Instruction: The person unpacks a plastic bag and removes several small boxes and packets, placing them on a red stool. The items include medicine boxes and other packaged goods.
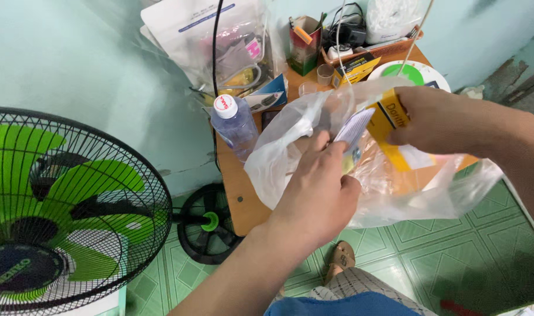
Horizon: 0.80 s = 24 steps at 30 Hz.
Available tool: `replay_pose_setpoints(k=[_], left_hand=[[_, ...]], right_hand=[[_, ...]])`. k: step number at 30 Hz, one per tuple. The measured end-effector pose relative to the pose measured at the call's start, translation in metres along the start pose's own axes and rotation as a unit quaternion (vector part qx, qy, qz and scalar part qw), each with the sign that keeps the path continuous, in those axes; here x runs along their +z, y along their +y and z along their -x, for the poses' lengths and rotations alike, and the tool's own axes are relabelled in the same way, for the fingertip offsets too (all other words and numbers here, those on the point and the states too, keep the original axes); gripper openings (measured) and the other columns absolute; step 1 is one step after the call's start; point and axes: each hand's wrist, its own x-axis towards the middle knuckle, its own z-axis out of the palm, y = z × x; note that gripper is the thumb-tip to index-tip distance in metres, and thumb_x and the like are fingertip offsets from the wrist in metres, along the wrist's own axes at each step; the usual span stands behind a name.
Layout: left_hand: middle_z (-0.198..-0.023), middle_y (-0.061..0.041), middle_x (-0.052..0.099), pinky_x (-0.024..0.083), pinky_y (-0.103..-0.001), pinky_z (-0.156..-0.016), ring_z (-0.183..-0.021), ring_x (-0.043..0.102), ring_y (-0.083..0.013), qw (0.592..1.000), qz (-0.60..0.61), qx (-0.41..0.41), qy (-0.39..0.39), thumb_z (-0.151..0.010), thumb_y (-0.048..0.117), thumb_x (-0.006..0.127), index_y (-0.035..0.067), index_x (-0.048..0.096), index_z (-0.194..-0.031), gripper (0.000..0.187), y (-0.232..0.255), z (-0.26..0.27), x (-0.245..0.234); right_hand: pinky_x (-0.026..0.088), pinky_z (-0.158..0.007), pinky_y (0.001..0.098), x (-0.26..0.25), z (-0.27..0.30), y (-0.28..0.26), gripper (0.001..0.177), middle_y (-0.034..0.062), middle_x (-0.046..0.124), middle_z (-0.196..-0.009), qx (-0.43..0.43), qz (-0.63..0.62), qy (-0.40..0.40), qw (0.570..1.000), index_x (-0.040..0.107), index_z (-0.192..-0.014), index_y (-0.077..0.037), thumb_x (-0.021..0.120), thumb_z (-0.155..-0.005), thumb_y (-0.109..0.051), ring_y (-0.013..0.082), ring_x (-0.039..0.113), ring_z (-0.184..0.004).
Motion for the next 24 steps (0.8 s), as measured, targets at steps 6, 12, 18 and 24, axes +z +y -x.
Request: replay_pose_setpoints(k=[6,12,18,24], left_hand=[[-0.134,-0.026,0.056,0.045,-0.046,-0.106,-0.125,0.056,-0.0421,0.998,0.032,0.033,0.047,-0.091,0.007,0.060,-0.002,0.054,-0.135,0.045,0.018,0.014,-0.040],[-0.118,-0.015,0.064,0.057,-0.040,-0.085,-0.106,0.067,-0.0332,0.996,0.060,0.013,0.070,-0.092,0.010,0.062,0.000,0.064,-0.124,0.033,0.033,0.008,-0.061],[-0.106,-0.010,0.065,0.063,-0.030,-0.076,-0.093,0.071,-0.0191,0.990,0.130,0.032,0.047,-0.094,0.010,0.058,-0.002,0.070,-0.116,0.028,0.045,0.000,-0.063],[-0.106,-0.007,0.066,0.057,-0.028,-0.078,-0.095,0.067,-0.0140,0.983,0.167,0.034,0.074,-0.094,0.009,0.059,-0.003,0.072,-0.113,0.026,0.051,0.000,-0.052]], right_hand=[[0.057,-0.087,0.0396,0.001,0.005,0.018,0.035,0.0143,0.075,-0.102,-0.065,-0.062,0.034,0.995,0.072,-0.120,-0.002,0.077,-0.089,-0.019,0.0258,0.070,-0.092],[0.056,-0.070,0.0384,0.002,-0.006,0.036,0.028,0.0121,0.071,-0.091,-0.185,-0.254,-0.089,0.945,0.070,-0.112,-0.003,0.075,-0.087,-0.014,0.0201,0.065,-0.076],[0.050,-0.060,0.0361,-0.002,0.011,0.022,0.031,0.0079,0.067,-0.078,-0.157,-0.213,-0.112,0.958,0.072,-0.111,-0.009,0.082,-0.082,-0.015,0.0174,0.053,-0.066],[0.046,-0.059,0.0376,-0.009,0.022,0.031,0.023,0.0084,0.067,-0.076,-0.118,-0.229,-0.115,0.959,0.073,-0.105,-0.005,0.077,-0.090,-0.021,0.0180,0.052,-0.064]])
